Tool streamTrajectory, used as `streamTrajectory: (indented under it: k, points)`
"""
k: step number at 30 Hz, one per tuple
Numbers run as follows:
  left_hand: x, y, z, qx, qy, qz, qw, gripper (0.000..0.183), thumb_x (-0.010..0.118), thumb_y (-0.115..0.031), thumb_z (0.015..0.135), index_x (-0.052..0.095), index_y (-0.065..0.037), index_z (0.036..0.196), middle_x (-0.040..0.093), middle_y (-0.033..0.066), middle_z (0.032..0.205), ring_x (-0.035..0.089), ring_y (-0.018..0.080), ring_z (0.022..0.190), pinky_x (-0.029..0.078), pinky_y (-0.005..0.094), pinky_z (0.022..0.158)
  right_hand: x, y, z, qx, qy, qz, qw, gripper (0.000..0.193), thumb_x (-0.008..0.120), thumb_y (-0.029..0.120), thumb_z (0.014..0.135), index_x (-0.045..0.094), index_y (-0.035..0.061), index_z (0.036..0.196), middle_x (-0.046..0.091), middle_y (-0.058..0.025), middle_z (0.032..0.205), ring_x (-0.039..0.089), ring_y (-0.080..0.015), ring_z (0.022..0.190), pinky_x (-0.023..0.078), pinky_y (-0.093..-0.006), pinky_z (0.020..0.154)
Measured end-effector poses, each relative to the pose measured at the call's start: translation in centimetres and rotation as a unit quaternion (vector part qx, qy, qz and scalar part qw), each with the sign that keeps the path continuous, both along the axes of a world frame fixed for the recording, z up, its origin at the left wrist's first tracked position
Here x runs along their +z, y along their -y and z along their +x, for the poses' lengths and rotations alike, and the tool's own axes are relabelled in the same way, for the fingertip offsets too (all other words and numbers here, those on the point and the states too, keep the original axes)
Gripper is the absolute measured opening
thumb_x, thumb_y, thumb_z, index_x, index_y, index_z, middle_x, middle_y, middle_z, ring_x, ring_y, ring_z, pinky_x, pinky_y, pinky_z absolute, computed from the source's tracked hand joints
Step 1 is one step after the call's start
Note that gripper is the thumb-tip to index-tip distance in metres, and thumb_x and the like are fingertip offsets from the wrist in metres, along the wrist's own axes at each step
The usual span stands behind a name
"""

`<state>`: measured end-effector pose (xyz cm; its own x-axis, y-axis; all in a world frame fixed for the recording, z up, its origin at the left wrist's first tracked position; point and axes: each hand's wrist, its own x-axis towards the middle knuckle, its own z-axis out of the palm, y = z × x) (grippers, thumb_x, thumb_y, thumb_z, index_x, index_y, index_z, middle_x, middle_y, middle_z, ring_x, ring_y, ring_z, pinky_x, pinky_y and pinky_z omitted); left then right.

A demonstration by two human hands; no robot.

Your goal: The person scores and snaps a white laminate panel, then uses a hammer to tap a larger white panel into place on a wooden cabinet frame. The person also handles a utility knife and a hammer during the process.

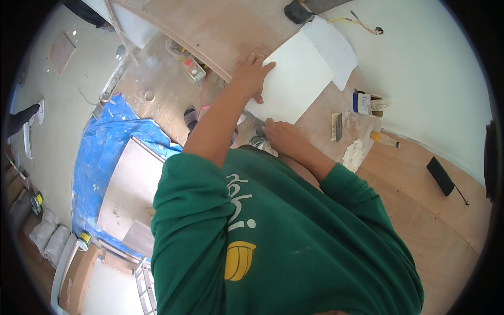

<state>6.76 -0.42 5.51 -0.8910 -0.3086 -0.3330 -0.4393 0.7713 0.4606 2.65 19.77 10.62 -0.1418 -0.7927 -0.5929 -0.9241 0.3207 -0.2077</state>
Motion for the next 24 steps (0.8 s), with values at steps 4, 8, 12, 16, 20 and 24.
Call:
streamTrajectory:
  k: [4,8,12,16,20,24]
  points:
    - [-0.1,0.6,-0.4,0.013,0.009,-0.011,1.0,0.124,0.095,-0.03,0.053,0.026,-0.029,0.155,0.023,0.0095,0.162,0.02,0.0348,0.15,0.025,0.0651,0.113,3.9,1.1,-0.4,-0.009,-0.017,0.041,0.999,0.019,0.049,0.015,0.096,0.054,-0.0026,0.094,0.067,-0.0236,0.081,0.067,-0.0416,0.079,0.052,-0.0528,0.071]
    - [-0.2,-0.2,-0.1,0.011,0.03,0.008,0.999,0.123,0.095,-0.03,0.053,0.026,-0.029,0.155,0.023,0.0096,0.162,0.019,0.0348,0.15,0.027,0.0653,0.112,5.5,-3.7,-1.2,0.002,-0.029,0.003,1.0,0.025,0.049,0.022,0.098,0.054,-0.0023,0.095,0.067,-0.0226,0.082,0.066,-0.0426,0.079,0.051,-0.0538,0.073]
    - [0.3,-0.7,0.1,0.007,0.007,0.006,1.0,0.123,0.095,-0.03,0.054,0.025,-0.029,0.156,0.023,0.0092,0.162,0.018,0.0347,0.15,0.028,0.0651,0.111,4.1,-4.7,-0.8,-0.058,-0.016,0.051,0.997,0.027,0.046,0.023,0.1,0.055,-0.0016,0.095,0.067,-0.0224,0.082,0.066,-0.0425,0.08,0.05,-0.0545,0.072]
    - [0.8,-0.5,-0.4,0.015,0.025,-0.003,1.0,0.125,0.095,-0.029,0.053,0.025,-0.029,0.156,0.022,0.0095,0.162,0.019,0.035,0.15,0.029,0.065,0.111,0.1,-4.4,-0.4,-0.023,0.015,-0.006,1.0,0.027,0.045,0.023,0.101,0.054,-0.0015,0.093,0.067,-0.0231,0.08,0.067,-0.041,0.078,0.051,-0.0531,0.069]
    - [-0.4,-0.8,-0.6,0.01,0.019,-0.008,1.0,0.126,0.095,-0.029,0.052,0.024,-0.03,0.156,0.022,0.0138,0.161,0.02,0.0372,0.149,0.029,0.0644,0.111,4.0,-4.1,1.6,-0.013,0.044,0.064,0.997,0.028,0.046,0.023,0.101,0.054,-0.0023,0.093,0.066,-0.0225,0.076,0.067,-0.0405,0.075,0.052,-0.0513,0.066]
    - [0.3,-1.6,-0.1,0.041,-0.01,-0.074,0.996,0.113,0.093,-0.028,0.057,0.032,-0.024,0.153,0.025,0.0131,0.161,0.022,0.0362,0.149,0.027,0.0631,0.114,6.5,-5.6,1.5,-0.012,0.008,0.013,1.0,0.026,0.05,0.024,0.099,0.054,-0.0013,0.093,0.065,-0.0233,0.074,0.066,-0.0422,0.073,0.05,-0.0537,0.065]
